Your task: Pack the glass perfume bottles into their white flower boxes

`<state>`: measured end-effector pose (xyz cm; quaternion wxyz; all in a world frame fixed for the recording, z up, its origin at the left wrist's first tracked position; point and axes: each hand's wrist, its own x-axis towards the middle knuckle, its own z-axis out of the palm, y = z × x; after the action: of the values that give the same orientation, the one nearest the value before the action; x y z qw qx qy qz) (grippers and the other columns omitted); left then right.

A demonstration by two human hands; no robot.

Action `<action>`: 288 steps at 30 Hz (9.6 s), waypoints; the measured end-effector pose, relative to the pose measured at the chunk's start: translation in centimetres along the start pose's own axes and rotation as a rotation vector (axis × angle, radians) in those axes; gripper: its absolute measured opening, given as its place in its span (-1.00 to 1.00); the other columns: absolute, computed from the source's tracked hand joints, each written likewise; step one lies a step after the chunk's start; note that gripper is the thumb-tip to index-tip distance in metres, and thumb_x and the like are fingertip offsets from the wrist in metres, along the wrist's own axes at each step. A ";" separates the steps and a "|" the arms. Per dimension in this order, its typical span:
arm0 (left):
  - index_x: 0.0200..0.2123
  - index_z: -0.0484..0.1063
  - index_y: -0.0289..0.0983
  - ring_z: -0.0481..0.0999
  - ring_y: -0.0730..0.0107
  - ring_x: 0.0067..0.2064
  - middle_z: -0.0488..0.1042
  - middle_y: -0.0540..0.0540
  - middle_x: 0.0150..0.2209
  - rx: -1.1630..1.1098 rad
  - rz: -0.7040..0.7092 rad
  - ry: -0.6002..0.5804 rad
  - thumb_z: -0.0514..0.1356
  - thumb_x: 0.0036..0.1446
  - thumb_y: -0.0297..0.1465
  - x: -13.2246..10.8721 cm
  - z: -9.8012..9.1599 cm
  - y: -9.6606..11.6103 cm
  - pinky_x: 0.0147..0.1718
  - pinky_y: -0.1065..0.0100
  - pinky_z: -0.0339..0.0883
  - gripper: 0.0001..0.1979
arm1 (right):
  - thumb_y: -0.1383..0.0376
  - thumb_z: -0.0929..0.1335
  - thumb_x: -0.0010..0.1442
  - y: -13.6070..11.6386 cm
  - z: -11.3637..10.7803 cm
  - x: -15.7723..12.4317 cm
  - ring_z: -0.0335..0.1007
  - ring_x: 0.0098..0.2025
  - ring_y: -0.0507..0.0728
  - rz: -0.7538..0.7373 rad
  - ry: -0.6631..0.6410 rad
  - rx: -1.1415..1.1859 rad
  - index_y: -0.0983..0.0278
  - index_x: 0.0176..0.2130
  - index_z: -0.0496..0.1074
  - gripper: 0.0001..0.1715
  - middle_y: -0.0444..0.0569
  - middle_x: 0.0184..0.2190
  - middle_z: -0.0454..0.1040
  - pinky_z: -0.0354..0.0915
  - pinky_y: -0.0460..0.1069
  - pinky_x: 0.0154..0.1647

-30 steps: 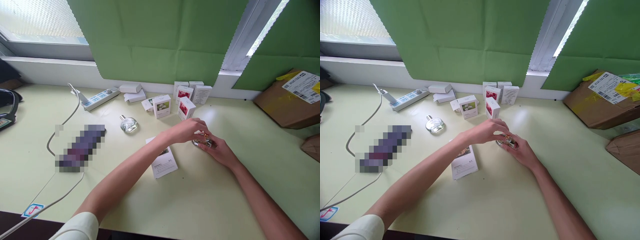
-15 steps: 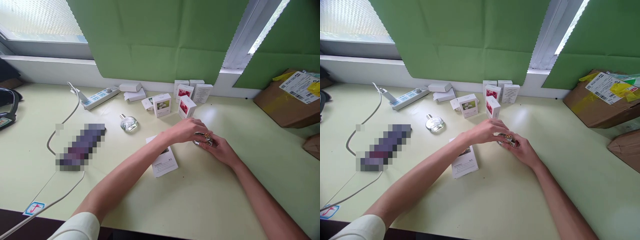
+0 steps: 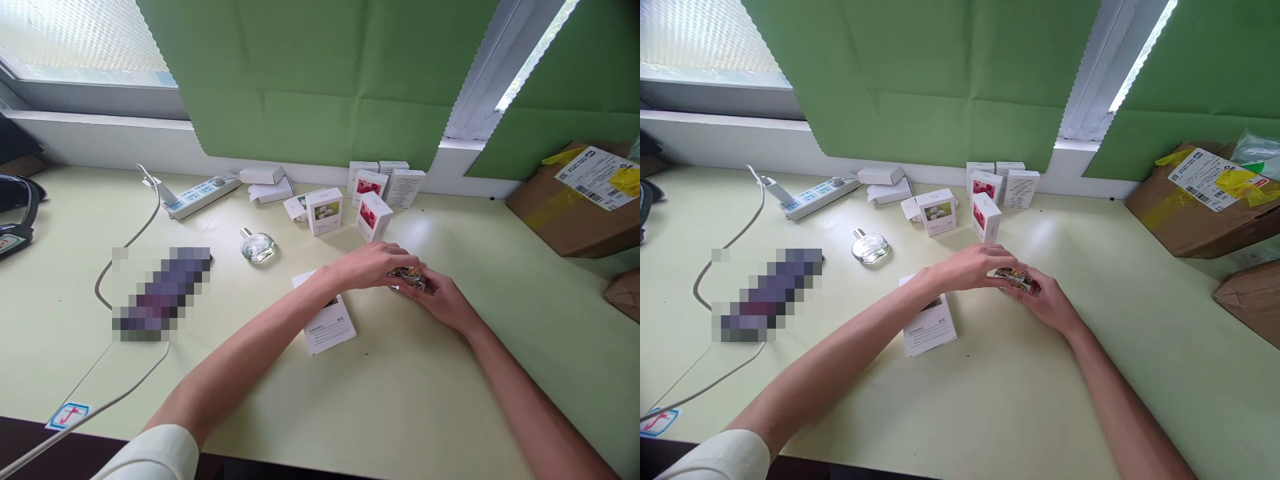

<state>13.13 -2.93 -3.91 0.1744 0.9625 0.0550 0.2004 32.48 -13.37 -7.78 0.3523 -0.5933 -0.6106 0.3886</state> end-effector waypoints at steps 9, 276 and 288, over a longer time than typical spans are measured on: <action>0.14 0.38 -0.17 0.47 0.28 -0.10 0.54 -0.17 -0.14 -0.061 -0.048 0.012 0.09 0.32 -0.22 -0.3 0.5 -0.3 -0.24 0.36 0.23 -0.63 | -0.01 0.43 0.12 0.2 0.1 0.1 0.38 -0.24 0.15 0.012 -0.003 0.018 0.17 -0.03 0.47 -0.52 -0.07 -0.20 0.53 0.31 0.02 -0.25; -0.16 0.49 -0.28 0.44 0.35 -0.11 0.52 -0.09 -0.16 -0.928 -0.598 0.152 0.14 0.23 -0.13 0.9 -0.1 2.3 -0.19 0.38 0.27 -0.66 | -0.04 0.40 0.14 1.2 0.4 0.2 0.24 -0.37 0.10 -0.059 0.101 -0.146 0.17 -0.05 0.44 -0.53 -0.07 -0.27 0.46 0.26 0.03 -0.31; -0.13 0.49 -0.27 0.44 0.32 -0.05 0.51 -0.11 -0.10 -0.895 -0.576 0.141 0.15 0.23 -0.15 0.9 -0.3 2.0 -0.13 0.37 0.29 -0.67 | -0.04 0.40 0.14 1.4 0.4 0.3 0.38 -0.27 0.17 -0.065 0.092 -0.116 0.16 -0.04 0.44 -0.53 -0.04 -0.22 0.51 0.33 0.07 -0.24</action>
<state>13.87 -4.55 -2.64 0.6114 0.7243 0.2376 0.2125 32.69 -13.14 -9.20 0.3574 -0.6100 -0.6341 0.3131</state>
